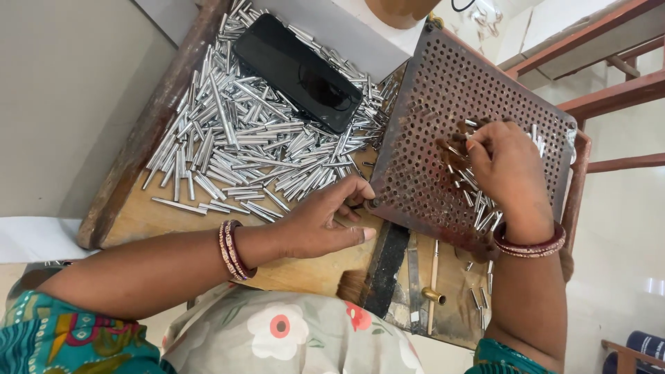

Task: The person picks metal brush handles from a pile on the workbench, inserts a bristle head into each handle, and places the assembled brushes on a perforated board. She also carries a bowl of metal parts to a tray on the floor and picks up pieces that have fallen on the floor.

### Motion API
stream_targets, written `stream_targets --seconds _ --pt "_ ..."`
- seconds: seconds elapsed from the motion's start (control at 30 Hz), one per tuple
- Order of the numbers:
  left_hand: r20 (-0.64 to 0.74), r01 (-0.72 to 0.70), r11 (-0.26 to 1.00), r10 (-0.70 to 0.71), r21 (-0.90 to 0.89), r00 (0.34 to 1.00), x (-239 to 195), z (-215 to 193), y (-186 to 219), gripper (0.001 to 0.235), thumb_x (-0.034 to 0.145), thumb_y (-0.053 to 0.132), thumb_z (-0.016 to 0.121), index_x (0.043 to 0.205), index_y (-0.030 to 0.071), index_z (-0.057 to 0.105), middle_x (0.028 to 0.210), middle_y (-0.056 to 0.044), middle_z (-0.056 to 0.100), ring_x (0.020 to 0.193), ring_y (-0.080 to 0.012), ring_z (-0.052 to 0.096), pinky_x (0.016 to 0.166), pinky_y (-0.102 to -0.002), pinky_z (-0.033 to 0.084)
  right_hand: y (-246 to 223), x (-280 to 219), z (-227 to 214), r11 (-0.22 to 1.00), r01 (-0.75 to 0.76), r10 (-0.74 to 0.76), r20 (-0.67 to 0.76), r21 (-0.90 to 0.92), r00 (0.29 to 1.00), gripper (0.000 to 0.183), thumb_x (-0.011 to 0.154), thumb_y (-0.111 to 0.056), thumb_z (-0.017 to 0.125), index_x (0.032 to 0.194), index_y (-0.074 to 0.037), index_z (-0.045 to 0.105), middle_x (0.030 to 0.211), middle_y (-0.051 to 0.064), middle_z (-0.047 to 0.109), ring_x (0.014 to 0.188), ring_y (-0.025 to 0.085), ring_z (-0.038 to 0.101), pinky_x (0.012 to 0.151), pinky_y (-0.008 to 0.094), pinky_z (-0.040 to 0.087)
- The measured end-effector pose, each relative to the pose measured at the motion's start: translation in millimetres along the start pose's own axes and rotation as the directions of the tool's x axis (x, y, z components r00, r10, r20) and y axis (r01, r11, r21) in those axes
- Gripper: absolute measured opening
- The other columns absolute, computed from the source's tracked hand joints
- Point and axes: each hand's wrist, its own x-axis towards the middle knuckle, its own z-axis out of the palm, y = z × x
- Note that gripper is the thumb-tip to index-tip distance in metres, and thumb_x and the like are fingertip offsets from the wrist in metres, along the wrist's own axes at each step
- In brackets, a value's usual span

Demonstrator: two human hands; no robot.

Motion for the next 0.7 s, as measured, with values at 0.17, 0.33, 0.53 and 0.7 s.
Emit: stream_targets --seconds 0.17,0.33,0.53,0.7 --pt "0.007 -0.004 1.000 0.005 -0.018 1.000 -0.5 0.9 0.9 0.051 0.089 0.027 0.078 0.127 0.011 0.049 0.118 -0.005 0.056 0.106 -0.0138 0.059 0.089 -0.031 0.058 -15.4 3.5 -10.3 0.938 -0.141 0.180 -0.097 0.317 0.979 0.014 0.104 -0.014 0.070 0.103 0.000 0.067 0.084 0.011 0.070 0.073 0.019 0.068 0.068 0.033 0.053" --pt "0.002 0.015 1.000 -0.015 -0.024 1.000 -1.0 1.0 1.8 0.053 0.087 0.027 0.079 0.128 0.011 0.048 0.118 -0.005 0.055 0.106 -0.0140 0.059 0.088 -0.031 0.058 -7.4 11.0 6.9 0.926 -0.019 0.103 -0.203 0.376 0.974 0.007 0.106 -0.007 0.074 0.107 0.000 0.073 0.090 0.007 0.072 0.077 0.011 0.067 0.071 0.025 0.053" --pt "0.006 -0.003 1.000 0.003 -0.026 1.000 -1.8 0.5 3.2 0.052 0.089 0.027 0.079 0.129 0.011 0.048 0.119 -0.005 0.057 0.108 -0.0143 0.060 0.089 -0.031 0.058 -13.0 17.6 4.2 0.897 -0.078 0.168 -0.172 0.436 0.971 0.005 0.104 -0.005 0.076 0.105 0.000 0.075 0.085 0.004 0.073 0.072 0.006 0.065 0.067 0.022 0.052" --pt "0.006 0.025 1.000 -0.025 -0.011 1.000 -1.1 0.6 3.6 0.053 0.088 0.027 0.079 0.128 0.011 0.048 0.118 -0.005 0.058 0.106 -0.0144 0.061 0.087 -0.031 0.058 -13.9 20.7 4.0 0.905 -0.133 0.191 -0.108 0.404 0.976 0.007 0.103 -0.007 0.077 0.100 -0.001 0.076 0.081 0.005 0.073 0.069 0.007 0.065 0.064 0.023 0.051"
